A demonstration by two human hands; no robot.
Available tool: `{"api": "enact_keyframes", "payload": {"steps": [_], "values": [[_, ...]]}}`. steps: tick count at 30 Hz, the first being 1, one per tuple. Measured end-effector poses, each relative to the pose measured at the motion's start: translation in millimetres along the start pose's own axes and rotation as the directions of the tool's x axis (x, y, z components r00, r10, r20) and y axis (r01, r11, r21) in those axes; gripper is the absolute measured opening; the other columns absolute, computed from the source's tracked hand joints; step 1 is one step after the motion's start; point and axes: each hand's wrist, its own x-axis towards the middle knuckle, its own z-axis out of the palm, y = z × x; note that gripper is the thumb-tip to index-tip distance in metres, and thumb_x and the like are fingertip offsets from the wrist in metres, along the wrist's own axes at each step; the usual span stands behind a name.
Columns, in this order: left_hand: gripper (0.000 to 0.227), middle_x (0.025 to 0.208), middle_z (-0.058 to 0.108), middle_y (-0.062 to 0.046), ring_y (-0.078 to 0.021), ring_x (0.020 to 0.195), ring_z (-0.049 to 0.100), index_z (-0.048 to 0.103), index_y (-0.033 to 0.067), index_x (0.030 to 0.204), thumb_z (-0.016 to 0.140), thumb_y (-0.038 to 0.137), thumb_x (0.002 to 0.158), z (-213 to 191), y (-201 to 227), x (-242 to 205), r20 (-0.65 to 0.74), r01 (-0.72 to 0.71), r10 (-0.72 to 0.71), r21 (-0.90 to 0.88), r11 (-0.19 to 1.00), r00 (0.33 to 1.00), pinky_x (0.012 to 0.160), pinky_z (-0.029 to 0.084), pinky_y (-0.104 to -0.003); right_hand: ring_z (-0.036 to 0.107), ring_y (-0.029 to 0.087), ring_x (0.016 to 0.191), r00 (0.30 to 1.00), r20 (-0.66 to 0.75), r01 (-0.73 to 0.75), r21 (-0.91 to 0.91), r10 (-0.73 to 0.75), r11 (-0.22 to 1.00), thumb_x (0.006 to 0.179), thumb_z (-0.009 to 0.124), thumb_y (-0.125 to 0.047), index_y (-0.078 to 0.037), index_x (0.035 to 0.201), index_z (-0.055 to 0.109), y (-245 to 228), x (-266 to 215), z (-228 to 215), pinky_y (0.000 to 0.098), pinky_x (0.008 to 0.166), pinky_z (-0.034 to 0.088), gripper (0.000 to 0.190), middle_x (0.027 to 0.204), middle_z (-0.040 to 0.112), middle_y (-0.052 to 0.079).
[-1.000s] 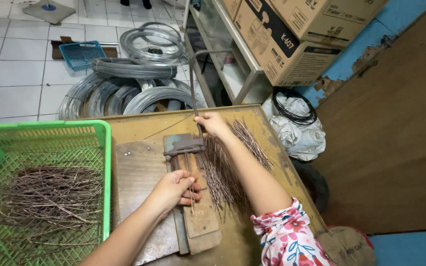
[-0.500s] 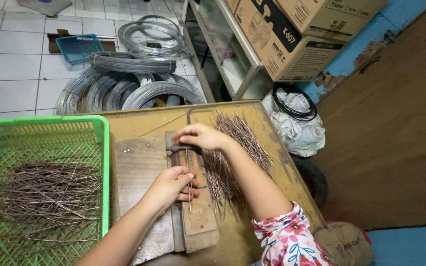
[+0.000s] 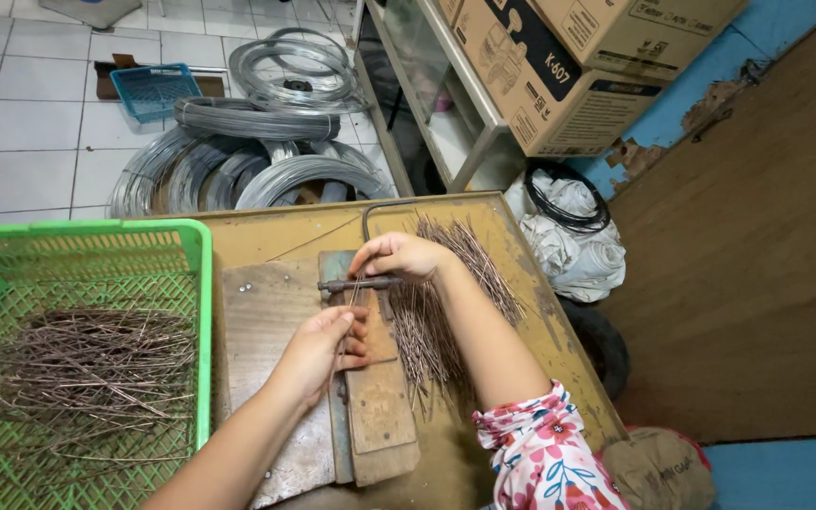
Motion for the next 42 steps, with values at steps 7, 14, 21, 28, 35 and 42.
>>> {"api": "enact_keyframes", "payload": {"steps": [7, 14, 21, 28, 35, 42], "values": [[0.037, 0.093, 0.077, -0.010, -0.0177, 0.062, 0.075, 0.071, 0.0000, 0.134, 0.058, 0.025, 0.111, -7, 17, -5, -0.029, 0.010, -0.008, 0.066, 0.998, 1.000, 0.052, 0.067, -0.034, 0.083, 0.023, 0.097, 0.980, -0.194, -0.001, 0.174, 0.035, 0.985, 0.093, 0.079, 0.002, -0.001, 0.123, 0.074, 26, 15, -21, 0.0331, 0.081, 0.070, 0.031, 0.109, 0.083, 0.015], [0.032, 0.085, 0.076, -0.007, -0.0125, 0.057, 0.071, 0.074, 0.0022, 0.125, 0.061, 0.027, 0.110, -14, 23, -3, -0.066, -0.047, 0.056, 0.132, 0.990, 0.996, 0.045, 0.061, -0.026, 0.081, 0.022, 0.100, 0.752, -0.593, 0.350, -0.011, -0.288, 0.937, 0.096, 0.082, -0.003, -0.002, 0.137, 0.070, -23, 12, -34, 0.0390, 0.086, 0.072, 0.043, 0.119, 0.081, 0.016], [0.059, 0.126, 0.050, -0.008, -0.0178, 0.103, 0.054, 0.042, 0.0147, 0.151, 0.046, 0.002, 0.093, 0, 65, -43, -0.222, -0.325, 0.412, 0.341, 0.882, 0.884, 0.079, 0.049, -0.027, 0.082, 0.016, 0.092, 0.660, -0.588, 0.373, -0.282, -0.467, 0.884, 0.100, 0.073, 0.004, -0.001, 0.141, 0.065, -132, -47, 50, 0.0320, 0.084, 0.073, 0.043, 0.112, 0.082, 0.015], [0.046, 0.136, 0.075, -0.021, -0.0250, 0.122, 0.071, 0.064, 0.0033, 0.151, 0.060, 0.022, 0.109, 25, 68, -56, 0.034, -0.434, 0.433, 0.112, 0.894, 0.901, 0.104, 0.059, -0.039, 0.080, 0.018, 0.088, 0.733, -0.485, 0.306, -0.391, -0.477, 0.868, 0.092, 0.077, 0.009, 0.000, 0.140, 0.068, -142, -64, 106, 0.0342, 0.079, 0.074, 0.049, 0.109, 0.081, 0.019], [0.038, 0.116, 0.083, -0.018, -0.0223, 0.093, 0.082, 0.073, 0.0018, 0.138, 0.071, 0.004, 0.101, 23, 41, -33, 0.038, -0.255, 0.257, -0.046, 0.966, 0.966, 0.079, 0.070, -0.036, 0.079, 0.012, 0.091, 0.764, -0.505, 0.238, -0.357, -0.401, 0.903, 0.094, 0.079, 0.002, -0.002, 0.142, 0.068, -134, -69, 122, 0.0272, 0.080, 0.072, 0.049, 0.114, 0.082, 0.016], [0.042, 0.117, 0.077, -0.014, -0.0166, 0.087, 0.073, 0.065, 0.0002, 0.148, 0.061, 0.009, 0.107, 24, 38, -34, 0.017, -0.228, 0.232, -0.134, 0.964, 0.973, 0.077, 0.072, -0.039, 0.079, 0.014, 0.088, 0.779, -0.554, 0.198, -0.226, -0.293, 0.954, 0.093, 0.081, 0.002, 0.002, 0.140, 0.067, -108, -70, 124, 0.0304, 0.077, 0.073, 0.049, 0.111, 0.081, 0.016]]}}
